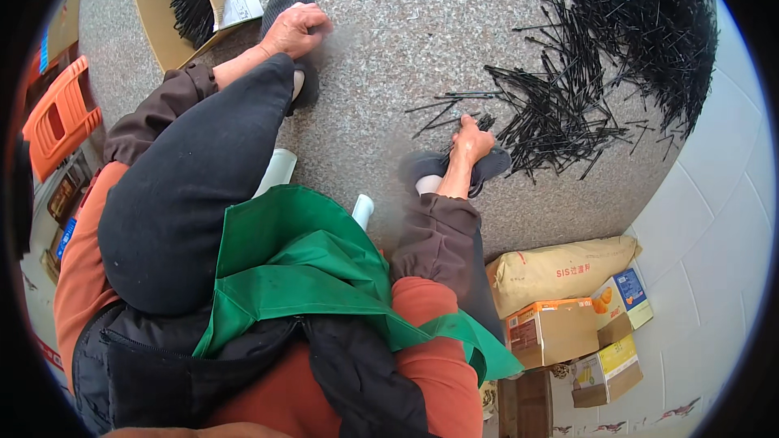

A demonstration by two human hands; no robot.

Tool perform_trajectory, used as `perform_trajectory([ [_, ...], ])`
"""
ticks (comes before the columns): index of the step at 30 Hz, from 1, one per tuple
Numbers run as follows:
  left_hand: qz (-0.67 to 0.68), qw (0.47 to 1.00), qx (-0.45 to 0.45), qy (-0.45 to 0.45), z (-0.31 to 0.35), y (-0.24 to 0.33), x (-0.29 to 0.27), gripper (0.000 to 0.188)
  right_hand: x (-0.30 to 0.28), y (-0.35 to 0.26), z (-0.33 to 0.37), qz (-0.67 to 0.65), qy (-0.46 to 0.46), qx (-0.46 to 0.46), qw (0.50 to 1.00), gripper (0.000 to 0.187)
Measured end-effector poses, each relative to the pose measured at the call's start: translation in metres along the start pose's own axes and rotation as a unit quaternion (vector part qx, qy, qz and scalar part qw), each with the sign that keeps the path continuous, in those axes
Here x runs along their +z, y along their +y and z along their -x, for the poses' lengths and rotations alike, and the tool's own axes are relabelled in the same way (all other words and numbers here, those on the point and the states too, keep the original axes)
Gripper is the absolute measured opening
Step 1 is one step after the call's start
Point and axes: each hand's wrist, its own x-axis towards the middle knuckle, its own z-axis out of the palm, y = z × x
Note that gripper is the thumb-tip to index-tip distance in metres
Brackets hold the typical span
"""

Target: Sorting a large pile of black plastic zip ties on the floor and placing them into cardboard boxes.

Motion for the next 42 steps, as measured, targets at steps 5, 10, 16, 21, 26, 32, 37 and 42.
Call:
perform_trajectory([
  [5,0.005,1.000,0.004,0.002,0.000,0.001,-0.002,0.009,0.007,0.014,0.008,0.048,-0.003,-0.009,0.999,0.021],
  [10,0.006,1.000,0.019,0.007,-0.002,-0.002,0.000,0.007,0.013,0.025,0.016,0.094,-0.017,-0.006,0.995,0.021],
  [16,0.003,1.000,0.014,0.014,-0.001,-0.001,0.000,0.010,0.025,0.046,0.037,0.140,-0.030,-0.037,0.989,0.026],
  [21,-0.001,1.000,0.008,0.018,-0.001,0.002,-0.001,0.008,0.057,0.040,0.036,0.097,-0.008,-0.072,0.993,0.021],
  [26,0.000,1.000,0.013,0.017,-0.004,0.003,0.002,0.007,0.110,0.000,0.015,0.120,-0.052,-0.217,0.967,0.016],
  [32,-0.004,1.000,0.007,0.019,0.000,0.001,-0.002,0.005,0.097,-0.024,0.080,-0.090,-0.141,-0.042,0.985,0.023],
  [37,0.009,0.999,0.011,0.031,-0.001,0.000,0.002,0.005,0.065,0.016,0.059,0.023,-0.091,-0.261,0.961,0.018],
  [42,0.006,0.999,0.007,0.033,0.001,0.001,0.000,0.005,0.065,-0.018,0.067,0.367,-0.119,-0.624,0.679,0.036],
])
